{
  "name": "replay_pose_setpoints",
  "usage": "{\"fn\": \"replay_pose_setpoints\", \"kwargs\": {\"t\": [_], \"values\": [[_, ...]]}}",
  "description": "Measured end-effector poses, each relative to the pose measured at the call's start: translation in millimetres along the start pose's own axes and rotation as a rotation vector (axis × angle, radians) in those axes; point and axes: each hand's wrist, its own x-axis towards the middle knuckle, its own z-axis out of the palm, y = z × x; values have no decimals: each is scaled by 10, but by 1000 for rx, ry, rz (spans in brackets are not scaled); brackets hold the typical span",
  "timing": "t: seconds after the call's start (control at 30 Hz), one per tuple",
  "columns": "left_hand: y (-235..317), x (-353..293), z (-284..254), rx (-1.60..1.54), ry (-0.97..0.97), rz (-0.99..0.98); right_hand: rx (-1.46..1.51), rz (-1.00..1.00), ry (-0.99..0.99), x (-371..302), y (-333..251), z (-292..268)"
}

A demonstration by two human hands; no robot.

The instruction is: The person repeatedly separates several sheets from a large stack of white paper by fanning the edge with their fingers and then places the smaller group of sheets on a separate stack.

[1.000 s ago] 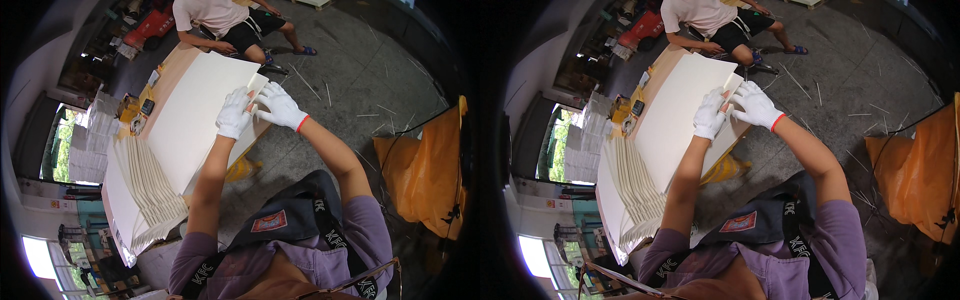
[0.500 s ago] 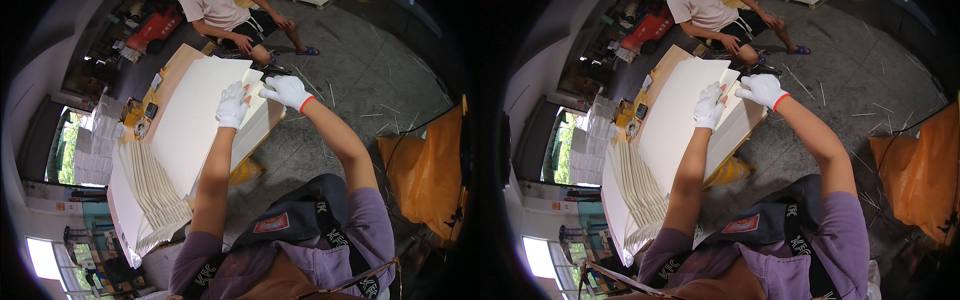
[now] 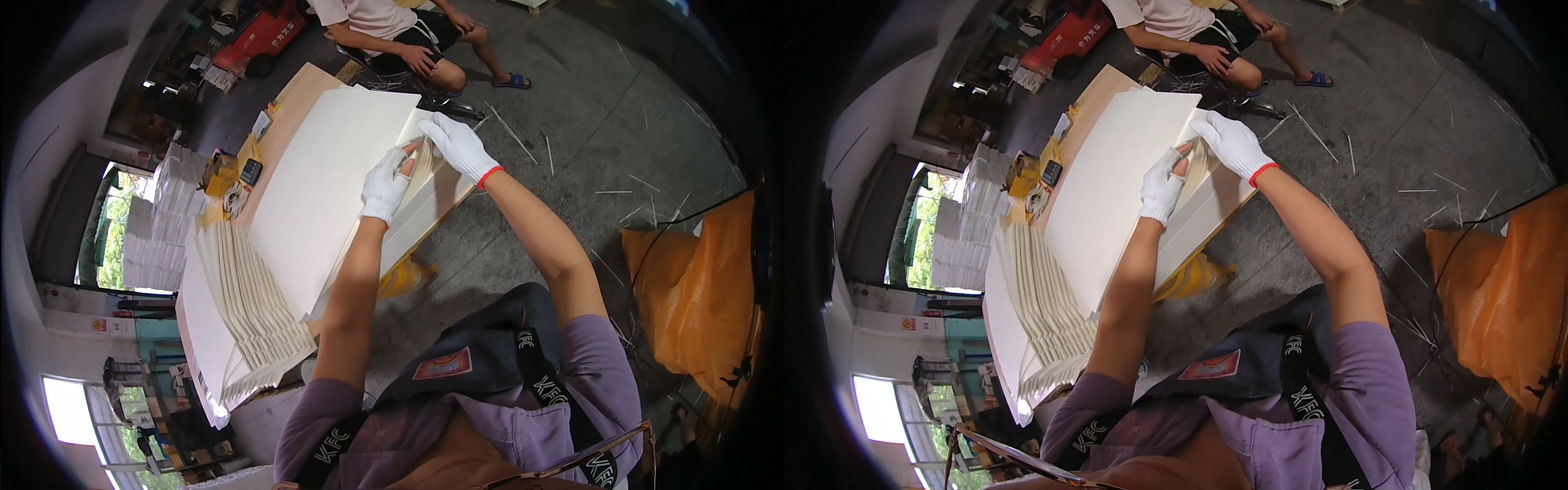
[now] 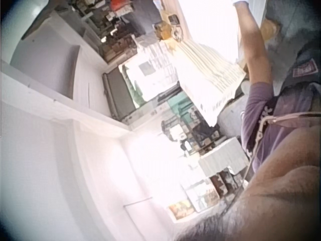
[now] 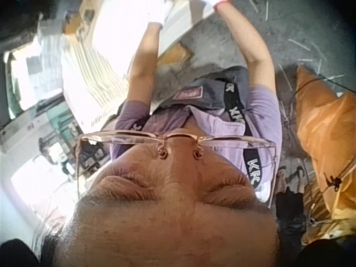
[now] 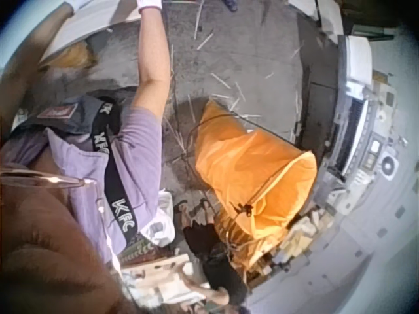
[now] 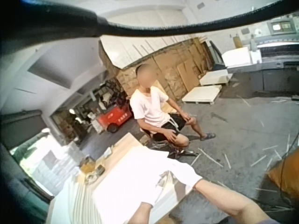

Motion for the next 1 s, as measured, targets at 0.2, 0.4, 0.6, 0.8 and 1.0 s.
{"fn": "replay_pose_setpoints", "kwargs": {"t": [0.2,0.4,0.6,0.8,1.0], "values": [[106,16,-27,62,-59,-71,-59,-92,86,-2,137,63],[117,13,-25,89,-10,-84,-88,-150,157,-13,170,93],[-63,-7,82,59,45,69,-142,-126,92,-4,112,87],[53,-8,69,130,-12,59,-117,-98,77,5,157,86],[78,-21,45,124,-9,62,-119,-112,110,0,177,110]]}}
